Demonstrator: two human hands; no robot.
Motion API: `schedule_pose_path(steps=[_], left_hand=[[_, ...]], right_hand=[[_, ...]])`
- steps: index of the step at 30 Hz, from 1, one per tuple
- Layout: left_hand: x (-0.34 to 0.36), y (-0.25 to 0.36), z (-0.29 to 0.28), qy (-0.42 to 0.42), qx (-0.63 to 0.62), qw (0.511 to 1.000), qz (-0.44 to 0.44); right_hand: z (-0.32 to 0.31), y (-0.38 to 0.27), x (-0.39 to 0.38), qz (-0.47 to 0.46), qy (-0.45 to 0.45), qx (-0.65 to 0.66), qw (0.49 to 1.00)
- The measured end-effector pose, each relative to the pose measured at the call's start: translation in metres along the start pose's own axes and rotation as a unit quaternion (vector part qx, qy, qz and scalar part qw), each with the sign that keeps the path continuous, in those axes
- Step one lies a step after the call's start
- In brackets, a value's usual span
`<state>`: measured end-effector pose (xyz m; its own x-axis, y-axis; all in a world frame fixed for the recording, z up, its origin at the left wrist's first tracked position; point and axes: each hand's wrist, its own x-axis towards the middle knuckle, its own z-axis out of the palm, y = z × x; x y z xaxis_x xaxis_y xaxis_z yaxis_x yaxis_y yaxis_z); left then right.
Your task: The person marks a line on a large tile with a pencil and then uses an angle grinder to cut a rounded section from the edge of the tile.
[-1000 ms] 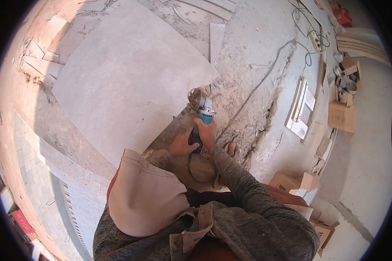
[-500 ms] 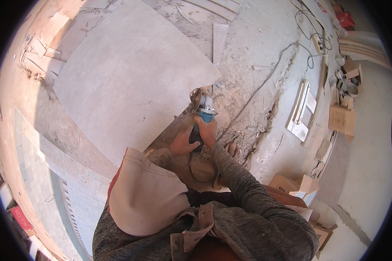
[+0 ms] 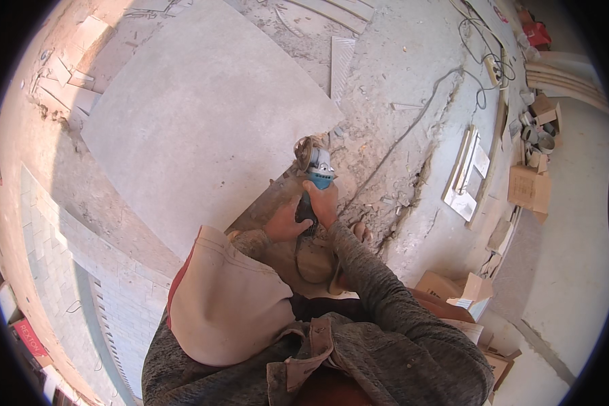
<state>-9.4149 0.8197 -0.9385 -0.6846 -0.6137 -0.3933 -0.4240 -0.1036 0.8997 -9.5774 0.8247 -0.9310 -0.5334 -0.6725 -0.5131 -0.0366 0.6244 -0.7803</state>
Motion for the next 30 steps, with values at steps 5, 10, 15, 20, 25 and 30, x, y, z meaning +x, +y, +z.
schedule_pose_path(steps=[5, 10, 15, 20, 25, 30], left_hand=[[0.003, 0.005, 0.004, -0.01, -0.006, 1.0, -0.007], [0.001, 0.009, 0.001, -0.007, -0.012, 1.0, -0.016], [0.003, 0.004, 0.003, 0.0, 0.01, 1.0, -0.008], [0.002, 0.004, 0.006, -0.003, -0.012, 1.0, 0.009], [-0.001, -0.007, 0.016, 0.019, 0.017, 1.0, 0.01], [-0.001, -0.017, 0.019, 0.024, 0.02, 0.999, 0.013]], right_hand=[[-0.006, 0.007, 0.002, -0.013, 0.005, -0.008, 1.0], [-0.005, 0.004, 0.001, -0.034, -0.002, -0.015, 0.999], [-0.006, 0.0, 0.0, -0.038, -0.014, -0.003, 0.999], [-0.007, 0.009, -0.002, -0.037, -0.006, 0.014, 0.999], [-0.007, 0.01, -0.003, -0.055, 0.0, -0.007, 0.998], [-0.006, -0.004, -0.01, -0.043, -0.003, -0.008, 0.999]])
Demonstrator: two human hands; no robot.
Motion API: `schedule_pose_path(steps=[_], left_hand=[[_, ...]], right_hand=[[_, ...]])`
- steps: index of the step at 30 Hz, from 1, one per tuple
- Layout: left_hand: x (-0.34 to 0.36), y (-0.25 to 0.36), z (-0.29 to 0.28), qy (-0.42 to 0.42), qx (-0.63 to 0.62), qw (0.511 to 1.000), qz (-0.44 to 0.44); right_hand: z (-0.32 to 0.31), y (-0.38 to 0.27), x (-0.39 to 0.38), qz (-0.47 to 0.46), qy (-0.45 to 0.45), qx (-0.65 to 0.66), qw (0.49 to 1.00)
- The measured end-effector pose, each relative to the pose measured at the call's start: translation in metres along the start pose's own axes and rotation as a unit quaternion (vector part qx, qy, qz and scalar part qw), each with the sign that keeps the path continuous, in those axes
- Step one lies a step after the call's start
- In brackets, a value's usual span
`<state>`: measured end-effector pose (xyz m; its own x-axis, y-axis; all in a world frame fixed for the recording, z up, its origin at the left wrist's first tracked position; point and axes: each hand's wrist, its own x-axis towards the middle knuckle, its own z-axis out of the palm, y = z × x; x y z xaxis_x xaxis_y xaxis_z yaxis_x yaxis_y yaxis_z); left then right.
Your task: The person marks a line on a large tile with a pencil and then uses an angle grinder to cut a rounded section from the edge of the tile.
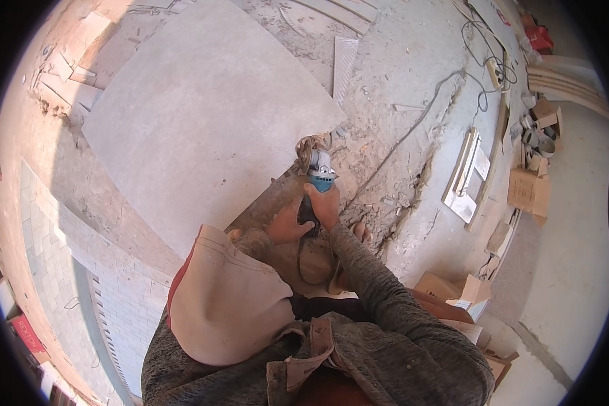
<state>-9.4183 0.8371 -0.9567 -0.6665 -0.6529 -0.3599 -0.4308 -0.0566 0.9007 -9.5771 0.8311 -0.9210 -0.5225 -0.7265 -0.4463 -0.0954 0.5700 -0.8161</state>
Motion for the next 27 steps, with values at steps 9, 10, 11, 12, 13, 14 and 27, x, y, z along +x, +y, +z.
schedule_pose_path(steps=[9, 10, 11, 12, 13, 14, 27], left_hand=[[0.002, 0.024, -0.023, -0.015, -0.027, 1.0, 0.005], [0.003, 0.028, -0.026, -0.02, -0.012, 1.0, -0.004], [0.004, 0.032, -0.028, -0.025, 0.004, 1.0, -0.013], [0.005, 0.033, -0.029, -0.029, 0.019, 0.999, -0.022], [0.005, 0.033, -0.03, -0.029, 0.027, 0.999, -0.023], [0.006, 0.033, -0.031, -0.029, 0.035, 0.999, -0.025], [0.003, 0.039, -0.059, 0.124, 0.08, 0.989, 0.012]], right_hand=[[0.003, 0.009, 0.004, -0.005, 0.011, 0.017, 1.0], [0.004, 0.01, 0.005, -0.006, 0.013, 0.016, 1.0], [0.002, 0.012, 0.005, 0.0, 0.009, 0.006, 1.0], [0.001, 0.011, 0.006, 0.007, 0.005, -0.003, 1.0], [0.001, 0.009, 0.006, 0.013, 0.0, -0.013, 1.0], [0.002, 0.01, 0.006, 0.011, -0.001, -0.002, 1.0], [0.004, -0.002, 0.005, 0.02, 0.001, -0.018, 1.0]])
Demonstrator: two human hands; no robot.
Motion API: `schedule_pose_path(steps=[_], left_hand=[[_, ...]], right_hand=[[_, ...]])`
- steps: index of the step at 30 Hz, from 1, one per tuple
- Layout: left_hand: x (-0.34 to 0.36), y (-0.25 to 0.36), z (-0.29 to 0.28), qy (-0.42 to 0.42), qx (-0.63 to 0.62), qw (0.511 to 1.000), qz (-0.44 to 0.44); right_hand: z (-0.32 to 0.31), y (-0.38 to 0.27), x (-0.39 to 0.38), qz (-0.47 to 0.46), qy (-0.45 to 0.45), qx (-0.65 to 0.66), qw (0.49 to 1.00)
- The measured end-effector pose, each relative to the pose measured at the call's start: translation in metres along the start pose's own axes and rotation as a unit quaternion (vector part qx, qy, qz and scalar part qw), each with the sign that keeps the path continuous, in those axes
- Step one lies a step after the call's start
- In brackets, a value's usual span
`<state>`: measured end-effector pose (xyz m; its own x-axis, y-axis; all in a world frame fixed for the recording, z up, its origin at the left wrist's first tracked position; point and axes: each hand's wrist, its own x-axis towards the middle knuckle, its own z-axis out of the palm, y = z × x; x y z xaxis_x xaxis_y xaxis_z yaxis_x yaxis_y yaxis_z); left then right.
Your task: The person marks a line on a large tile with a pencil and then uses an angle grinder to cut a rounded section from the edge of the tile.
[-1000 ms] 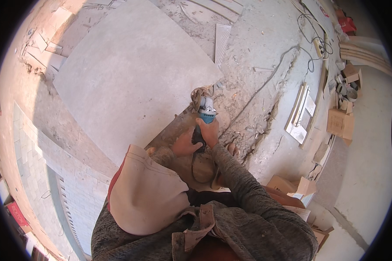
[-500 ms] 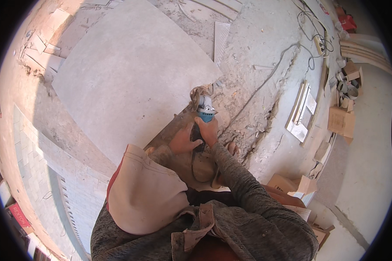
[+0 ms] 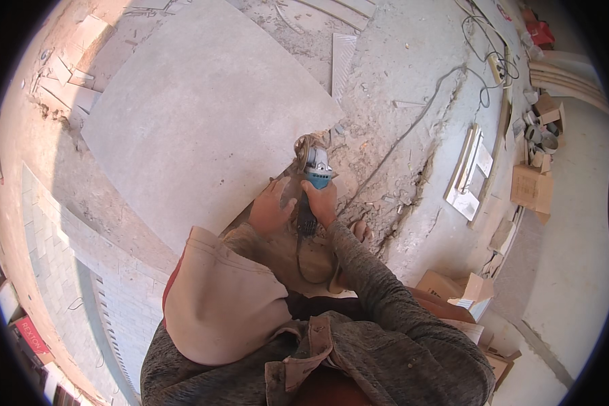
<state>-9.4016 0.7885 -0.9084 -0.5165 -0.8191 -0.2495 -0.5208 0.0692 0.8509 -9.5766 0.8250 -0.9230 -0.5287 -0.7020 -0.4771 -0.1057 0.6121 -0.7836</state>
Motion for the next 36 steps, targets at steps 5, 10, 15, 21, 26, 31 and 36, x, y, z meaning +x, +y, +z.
schedule_pose_path(steps=[5, 10, 15, 21, 26, 31, 36], left_hand=[[0.002, -0.012, -0.012, 0.064, 0.051, 0.996, 0.037], [0.006, -0.015, -0.031, 0.11, 0.185, 0.974, 0.076], [0.013, -0.031, -0.028, 0.183, 0.298, 0.931, 0.101], [0.017, -0.042, -0.024, 0.183, 0.316, 0.926, 0.098], [0.015, -0.04, -0.026, 0.169, 0.306, 0.932, 0.094], [0.016, -0.04, -0.024, 0.17, 0.295, 0.935, 0.1], [0.016, -0.042, -0.025, 0.162, 0.294, 0.937, 0.096]], right_hand=[[-0.002, 0.005, 0.003, 0.013, 0.0, -0.023, 1.0], [0.001, 0.021, 0.005, -0.035, 0.02, -0.016, 0.999], [-0.002, 0.016, 0.0, -0.04, -0.001, 0.011, 0.999], [-0.006, 0.017, -0.002, -0.044, 0.003, -0.03, 0.999], [-0.004, 0.012, -0.004, -0.05, 0.007, -0.024, 0.998], [-0.005, 0.01, 0.0, -0.04, -0.002, -0.001, 0.999], [-0.001, 0.01, 0.001, -0.046, 0.007, -0.012, 0.999]])
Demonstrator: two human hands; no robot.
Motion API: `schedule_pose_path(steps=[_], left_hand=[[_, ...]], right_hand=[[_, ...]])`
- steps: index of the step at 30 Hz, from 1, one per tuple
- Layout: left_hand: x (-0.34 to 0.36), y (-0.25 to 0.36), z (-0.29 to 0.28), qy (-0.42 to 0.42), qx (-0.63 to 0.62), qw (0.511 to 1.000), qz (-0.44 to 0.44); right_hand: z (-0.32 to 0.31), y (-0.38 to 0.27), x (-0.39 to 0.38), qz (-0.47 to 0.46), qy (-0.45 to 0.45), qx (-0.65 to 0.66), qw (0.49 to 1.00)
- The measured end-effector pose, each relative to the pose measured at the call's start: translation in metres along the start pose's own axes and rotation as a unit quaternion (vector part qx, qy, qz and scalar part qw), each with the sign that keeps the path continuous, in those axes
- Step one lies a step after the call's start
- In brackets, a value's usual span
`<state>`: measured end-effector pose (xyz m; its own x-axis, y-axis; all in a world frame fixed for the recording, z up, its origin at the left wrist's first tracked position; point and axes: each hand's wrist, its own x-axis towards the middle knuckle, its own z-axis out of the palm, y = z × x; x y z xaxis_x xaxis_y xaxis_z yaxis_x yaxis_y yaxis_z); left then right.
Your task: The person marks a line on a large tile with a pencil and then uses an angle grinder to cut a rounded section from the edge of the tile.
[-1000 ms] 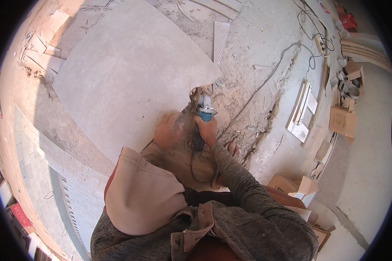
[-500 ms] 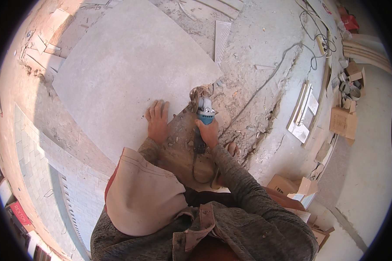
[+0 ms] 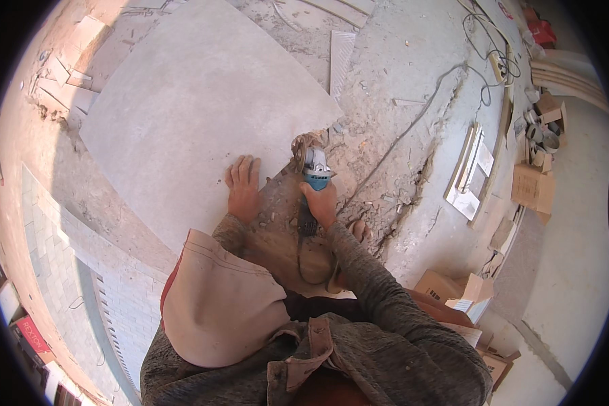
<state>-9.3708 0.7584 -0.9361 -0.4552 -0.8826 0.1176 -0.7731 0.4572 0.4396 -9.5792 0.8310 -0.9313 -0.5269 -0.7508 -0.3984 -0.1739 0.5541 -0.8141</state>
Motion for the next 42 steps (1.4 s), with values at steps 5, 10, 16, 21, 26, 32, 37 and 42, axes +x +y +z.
schedule_pose_path(steps=[5, 10, 16, 21, 26, 32, 37, 42], left_hand=[[0.001, 0.003, 0.003, 0.007, -0.01, 1.0, 0.003], [0.002, 0.003, -0.001, 0.005, -0.006, 1.0, 0.003], [0.002, 0.001, -0.002, 0.008, -0.005, 1.0, 0.005], [0.003, 0.003, -0.001, 0.017, 0.0, 1.0, 0.007], [0.003, 0.004, 0.0, 0.02, -0.004, 1.0, 0.009], [0.002, 0.003, 0.001, 0.018, -0.006, 1.0, 0.008], [0.001, 0.001, 0.0, 0.009, -0.009, 1.0, 0.004], [0.002, 0.003, 0.003, 0.009, -0.009, 1.0, 0.004]], right_hand=[[-0.001, -0.003, -0.001, 0.004, 0.004, -0.002, 1.0], [0.0, -0.005, 0.0, 0.01, -0.003, -0.009, 1.0], [0.001, -0.011, -0.001, 0.02, -0.009, 0.008, 1.0], [0.002, -0.001, 0.004, 0.019, -0.02, 0.003, 1.0], [0.005, 0.007, 0.005, 0.005, 0.007, 0.008, 1.0], [0.0, 0.001, 0.005, 0.031, 0.002, 0.03, 0.999], [-0.001, -0.002, 0.006, 0.039, -0.001, 0.005, 0.999], [0.001, 0.006, 0.007, 0.016, 0.01, 0.022, 1.0]])
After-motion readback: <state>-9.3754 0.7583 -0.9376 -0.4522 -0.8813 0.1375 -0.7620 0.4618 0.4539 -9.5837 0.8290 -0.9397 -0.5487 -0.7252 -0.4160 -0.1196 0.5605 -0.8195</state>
